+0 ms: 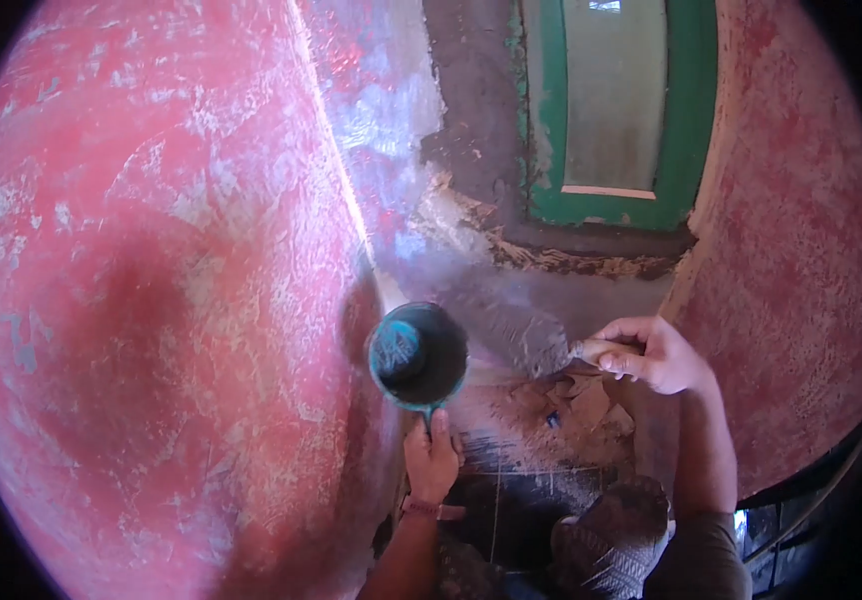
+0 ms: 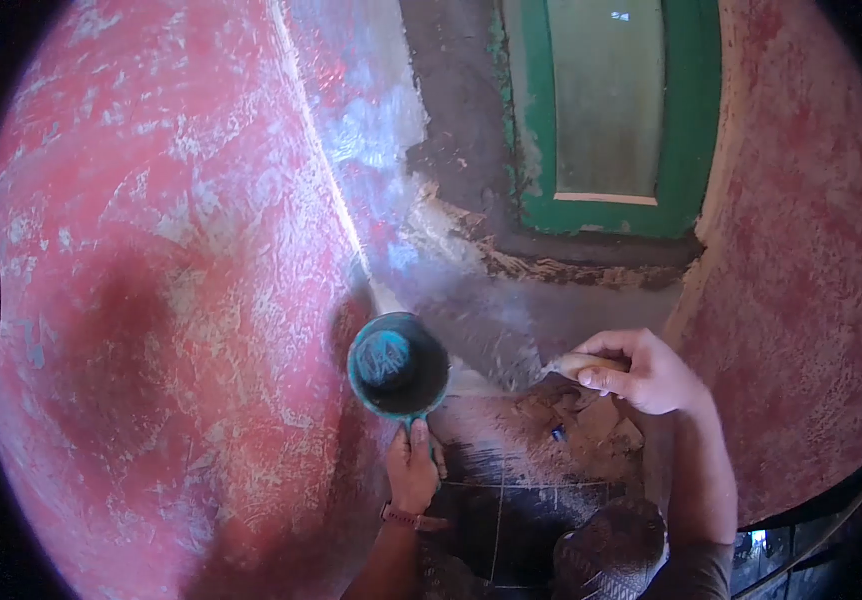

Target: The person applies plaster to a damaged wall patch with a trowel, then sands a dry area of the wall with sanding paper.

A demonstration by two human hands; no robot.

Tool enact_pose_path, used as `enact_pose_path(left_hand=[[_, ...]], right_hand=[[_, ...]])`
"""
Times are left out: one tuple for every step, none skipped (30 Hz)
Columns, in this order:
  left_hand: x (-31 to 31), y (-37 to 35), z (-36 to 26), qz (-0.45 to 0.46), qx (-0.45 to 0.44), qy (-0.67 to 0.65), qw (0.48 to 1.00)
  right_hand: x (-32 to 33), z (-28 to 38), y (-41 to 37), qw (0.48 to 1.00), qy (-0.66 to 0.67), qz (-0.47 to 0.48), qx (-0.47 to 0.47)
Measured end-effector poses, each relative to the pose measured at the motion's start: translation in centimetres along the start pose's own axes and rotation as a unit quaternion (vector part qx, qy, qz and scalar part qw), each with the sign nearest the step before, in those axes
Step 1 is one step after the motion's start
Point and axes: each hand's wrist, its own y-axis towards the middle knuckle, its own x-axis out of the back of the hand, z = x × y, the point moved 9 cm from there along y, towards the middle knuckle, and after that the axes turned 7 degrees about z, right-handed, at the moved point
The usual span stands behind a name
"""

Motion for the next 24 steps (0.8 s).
enact_pose_path(left_hand=[[-0.1, 0.1, -0.2, -0.004, 0.002, 0.001, 1.000], [-0.3, 0.2, -0.1, -0.002, -0.002, 0.003, 1.000], [-0.5, 0.3, 0.0, 0.001, -0.006, 0.005, 1.000], [-0.6, 0.3, 0.1, 0.003, -0.010, 0.009, 1.000], [-0.8, 0.2, 0.4, 0.015, -0.008, 0.017, 1.000], [-0.9, 0.2, 0.7, 0.026, -0.006, 0.025, 0.999], [-1.1, 0.2, 1.0, 0.037, -0.005, 0.033, 0.999], [-1.2, 0.2, 1.0, 0.037, -0.011, 0.039, 0.998], [-1.2, 0.1, 1.0, 0.037, -0.018, 0.044, 0.998], [-1.1, 0.1, 0.9, 0.037, -0.023, 0.051, 0.998], [-1.0, 0.0, 0.9, 0.034, -0.022, 0.056, 0.998], [-0.8, 0.0, 0.8, 0.031, -0.021, 0.060, 0.997], [-0.7, 0.0, 0.6, 0.029, -0.020, 0.064, 0.997], [-0.6, -0.1, 0.4, 0.023, -0.012, 0.056, 0.998], [-0.6, -0.2, 0.0, 0.017, -0.005, 0.049, 0.999], [-0.5, -0.2, -0.1, 0.012, 0.004, 0.042, 0.999], [-0.5, -0.1, -0.2, 0.010, 0.001, 0.044, 0.999], [-0.4, -0.1, -0.2, 0.008, -0.002, 0.046, 0.999], [-0.3, -0.1, -0.2, 0.006, -0.005, 0.048, 0.999], [-0.3, -0.1, -0.2, 0.005, -0.007, 0.054, 0.999], [-0.3, -0.1, -0.3, 0.003, -0.009, 0.059, 0.998], [-0.4, -0.1, -0.3, 0.002, -0.011, 0.064, 0.998], [-0.4, -0.1, -0.3, -0.001, -0.021, 0.065, 0.998], [-0.4, -0.1, -0.2, -0.004, -0.032, 0.066, 0.997]], right_hand=[[0.3, -2.6, -0.4, 0.998, 0.055, -0.012, -0.014], [0.1, -4.3, -0.2, 0.995, 0.087, -0.032, -0.025], [-0.1, -6.0, 0.0, 0.991, 0.121, -0.052, -0.036], [-0.2, -7.7, 0.4, 0.984, 0.155, -0.071, -0.046], [-0.5, -9.0, 1.0, 0.980, 0.184, -0.068, -0.033], [-0.7, -10.1, 1.4, 0.975, 0.206, -0.070, -0.032], [-0.9, -11.0, 1.8, 0.971, 0.228, -0.071, -0.030], [-1.1, -12.0, 2.1, 0.965, 0.250, -0.070, -0.027], [-1.6, -13.1, 2.4, 0.958, 0.279, -0.064, -0.027], [-1.9, -13.9, 2.6, 0.951, 0.303, -0.056, -0.021], [-2.3, -14.6, 2.8, 0.943, 0.328, -0.048, -0.016], [-2.6, -14.6, 2.9, 0.935, 0.352, -0.039, -0.010], [-2.8, -14.5, 2.8, 0.924, 0.378, -0.051, -0.013], [-3.0, -14.3, 3.0, 0.920, 0.388, -0.060, -0.004], [-3.2, -14.1, 3.2, 0.914, 0.399, -0.068, 0.004], [-3.2, -14.2, 3.2, 0.909, 0.410, -0.077, 0.013], [-3.0, -14.5, 3.4, 0.928, 0.361, -0.087, 0.025], [-2.8, -15.2, 3.7, 0.945, 0.311, -0.096, 0.038], [-2.7, -15.5, 4.0, 0.958, 0.261, -0.105, 0.050], [-2.4, -15.1, 4.4, 0.959, 0.227, -0.143, 0.092], [-2.8, -14.0, 5.2, 0.956, 0.192, -0.179, 0.133], [-3.4, -12.7, 5.8, 0.949, 0.156, -0.214, 0.173], [-4.3, -12.2, 6.8, 0.943, 0.179, -0.229, 0.164], [-5.1, -9.9, 7.4, 0.946, 0.163, -0.231, 0.161]])
